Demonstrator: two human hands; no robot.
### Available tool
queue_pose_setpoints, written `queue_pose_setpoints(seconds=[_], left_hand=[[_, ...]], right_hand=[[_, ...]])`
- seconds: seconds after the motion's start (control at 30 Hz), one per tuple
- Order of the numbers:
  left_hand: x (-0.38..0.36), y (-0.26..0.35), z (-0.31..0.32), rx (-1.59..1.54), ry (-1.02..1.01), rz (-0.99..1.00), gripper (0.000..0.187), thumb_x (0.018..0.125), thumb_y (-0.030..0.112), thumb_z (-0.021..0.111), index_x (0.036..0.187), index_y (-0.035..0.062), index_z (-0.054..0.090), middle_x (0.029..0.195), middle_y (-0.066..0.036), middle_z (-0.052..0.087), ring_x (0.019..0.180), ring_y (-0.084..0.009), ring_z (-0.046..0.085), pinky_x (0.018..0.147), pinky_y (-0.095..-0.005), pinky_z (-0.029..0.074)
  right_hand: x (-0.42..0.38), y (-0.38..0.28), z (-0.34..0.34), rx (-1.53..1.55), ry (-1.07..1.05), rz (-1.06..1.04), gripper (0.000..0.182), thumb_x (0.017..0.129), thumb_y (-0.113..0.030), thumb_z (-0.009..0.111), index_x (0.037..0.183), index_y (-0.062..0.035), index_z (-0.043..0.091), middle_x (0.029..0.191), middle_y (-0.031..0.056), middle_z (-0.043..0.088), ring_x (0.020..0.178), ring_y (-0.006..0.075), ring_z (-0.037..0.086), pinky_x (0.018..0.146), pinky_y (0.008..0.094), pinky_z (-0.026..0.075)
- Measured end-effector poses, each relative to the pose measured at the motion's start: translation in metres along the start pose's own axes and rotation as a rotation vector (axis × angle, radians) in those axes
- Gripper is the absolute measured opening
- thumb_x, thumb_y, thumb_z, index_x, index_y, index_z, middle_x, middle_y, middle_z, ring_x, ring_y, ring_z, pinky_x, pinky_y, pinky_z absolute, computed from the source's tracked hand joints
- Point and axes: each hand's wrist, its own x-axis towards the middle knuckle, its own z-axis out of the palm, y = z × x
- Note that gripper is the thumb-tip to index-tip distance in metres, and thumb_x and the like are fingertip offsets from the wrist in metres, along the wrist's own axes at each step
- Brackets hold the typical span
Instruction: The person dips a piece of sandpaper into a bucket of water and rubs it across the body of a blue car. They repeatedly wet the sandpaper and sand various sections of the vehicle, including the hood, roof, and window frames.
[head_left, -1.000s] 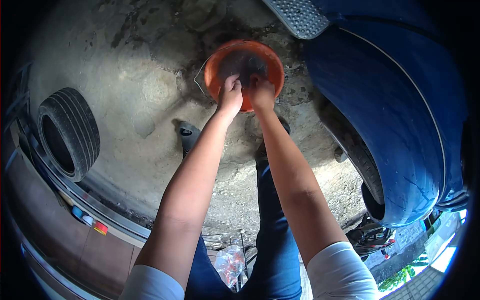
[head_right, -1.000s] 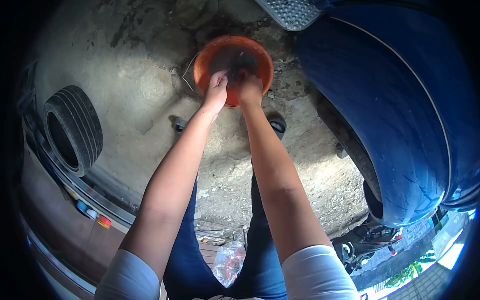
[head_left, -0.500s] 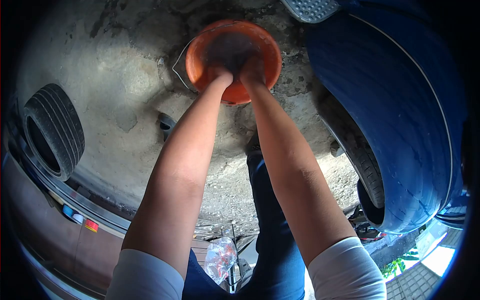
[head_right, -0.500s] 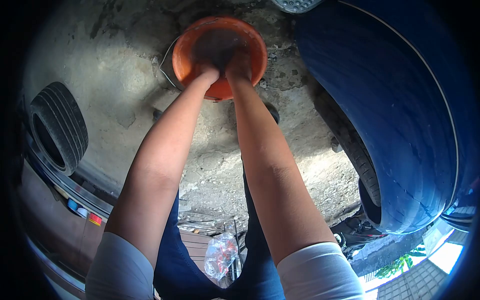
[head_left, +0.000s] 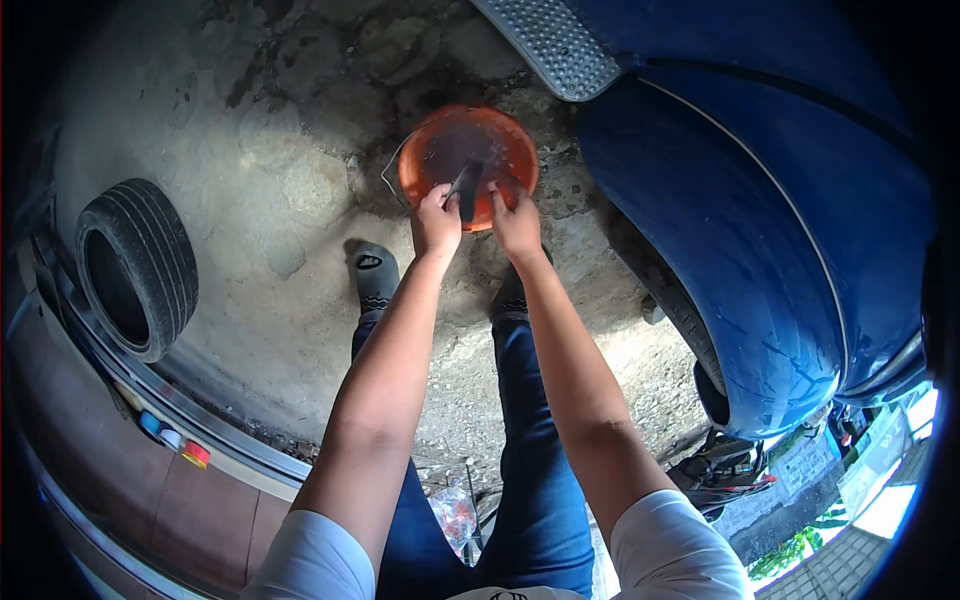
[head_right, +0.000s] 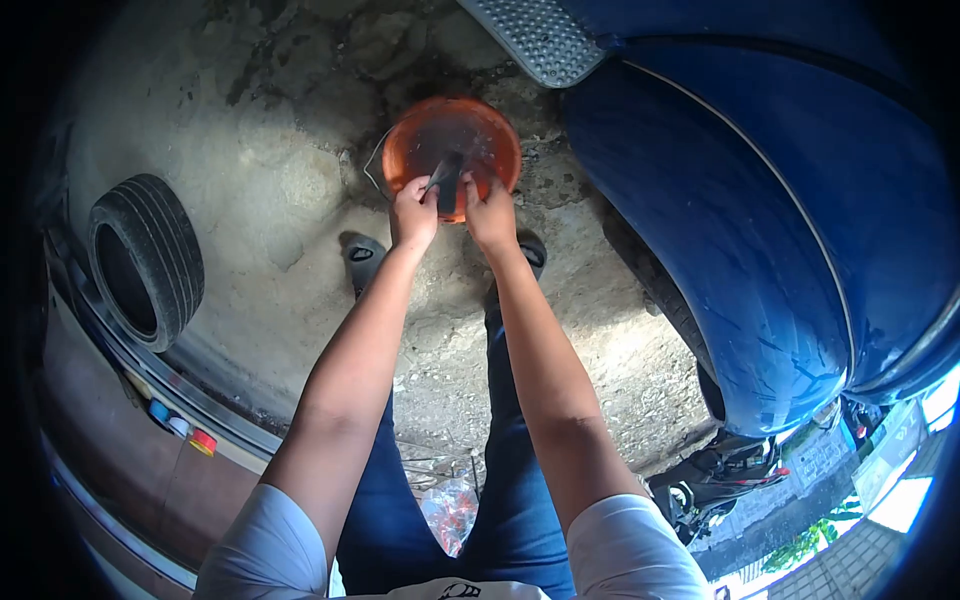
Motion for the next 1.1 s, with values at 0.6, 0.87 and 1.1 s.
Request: queue_pose_setpoints(seconds=[0.6, 0.87, 1.1], left_hand=[[-0.143, 0.343, -0.16, -0.238, -0.33, 0.111, 0.031, 0.109, 0.016, 0.054, 0.128, -0.0046, 0.067, 0.112, -0.007, 0.074, 0.1, -0.0126, 0.068, 0.087, -0.0284, 0.054], [-0.205, 0.488, -0.217, -0.327, -0.85, 0.119, 0.061, 0.11, 0.035, 0.031, 0.163, 0.0053, 0.036, 0.158, -0.018, 0.05, 0.138, -0.0264, 0.056, 0.115, -0.0379, 0.043], [-0.261, 0.573, -0.23, -0.119, -0.941, 0.222, 0.059, 0.112, 0.04, 0.042, 0.156, 0.0016, 0.045, 0.148, -0.017, 0.06, 0.125, -0.0209, 0.065, 0.099, -0.0323, 0.054]], right_hand=[[-0.131, -0.278, -0.1, 0.326, 0.011, -0.124, 0.074, 0.101, -0.047, 0.065, 0.162, -0.0124, 0.04, 0.162, 0.0311, 0.039, 0.156, 0.0387, 0.032, 0.124, 0.0411, 0.029], [-0.199, -0.395, -0.169, 1.239, -0.021, 0.116, 0.043, 0.106, -0.056, 0.054, 0.109, -0.0141, 0.062, 0.081, 0.0029, 0.069, 0.064, 0.0144, 0.065, 0.059, 0.0295, 0.053], [-0.251, -0.447, -0.238, 1.222, 0.032, 0.255, 0.067, 0.102, -0.071, 0.044, 0.094, -0.0095, 0.068, 0.07, 0.0109, 0.07, 0.064, 0.028, 0.07, 0.062, 0.0416, 0.057]])
